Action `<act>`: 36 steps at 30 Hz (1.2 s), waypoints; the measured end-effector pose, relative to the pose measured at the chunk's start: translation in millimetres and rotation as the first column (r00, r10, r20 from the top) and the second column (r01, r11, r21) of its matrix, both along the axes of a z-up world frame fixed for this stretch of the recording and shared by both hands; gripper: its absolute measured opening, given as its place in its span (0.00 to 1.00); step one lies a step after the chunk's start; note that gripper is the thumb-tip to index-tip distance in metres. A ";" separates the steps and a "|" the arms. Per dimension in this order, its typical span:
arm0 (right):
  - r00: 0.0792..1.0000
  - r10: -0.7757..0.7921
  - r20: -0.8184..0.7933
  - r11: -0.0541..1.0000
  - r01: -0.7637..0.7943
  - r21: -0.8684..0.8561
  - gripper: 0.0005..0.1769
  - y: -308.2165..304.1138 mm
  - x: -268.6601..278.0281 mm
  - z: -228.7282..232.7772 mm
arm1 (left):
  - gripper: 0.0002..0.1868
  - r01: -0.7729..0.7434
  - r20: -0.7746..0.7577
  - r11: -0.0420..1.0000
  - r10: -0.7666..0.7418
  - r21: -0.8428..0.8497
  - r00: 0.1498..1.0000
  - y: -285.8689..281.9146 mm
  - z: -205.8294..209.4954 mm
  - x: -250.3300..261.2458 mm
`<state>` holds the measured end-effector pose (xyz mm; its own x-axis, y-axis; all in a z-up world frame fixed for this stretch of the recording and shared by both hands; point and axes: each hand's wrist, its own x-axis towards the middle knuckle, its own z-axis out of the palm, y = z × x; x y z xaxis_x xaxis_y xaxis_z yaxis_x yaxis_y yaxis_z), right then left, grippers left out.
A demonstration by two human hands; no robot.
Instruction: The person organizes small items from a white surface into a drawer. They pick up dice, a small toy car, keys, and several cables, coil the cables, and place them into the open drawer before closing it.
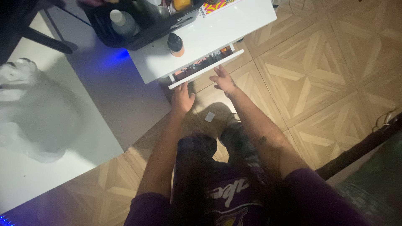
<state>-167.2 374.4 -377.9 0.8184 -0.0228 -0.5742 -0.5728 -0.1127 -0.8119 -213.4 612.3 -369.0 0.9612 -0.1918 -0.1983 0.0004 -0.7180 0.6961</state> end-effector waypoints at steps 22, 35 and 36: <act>0.983 0.112 0.146 0.987 -0.094 -0.128 0.58 6.3 26.6 0.7 | 0.32 -0.122 0.110 0.990 0.130 -0.073 0.985 7.2 -13.8 17.3; 0.982 0.073 0.176 0.997 -0.075 0.006 0.40 -13.7 -154.8 59.1 | 0.19 -0.060 0.022 0.790 0.093 -0.611 0.995 5.4 -15.2 -127.7; 0.978 0.075 0.195 0.996 -0.081 0.022 0.38 -17.2 -168.8 63.1 | 0.19 -0.116 -0.044 0.780 0.112 -0.615 0.993 6.8 -8.7 -142.4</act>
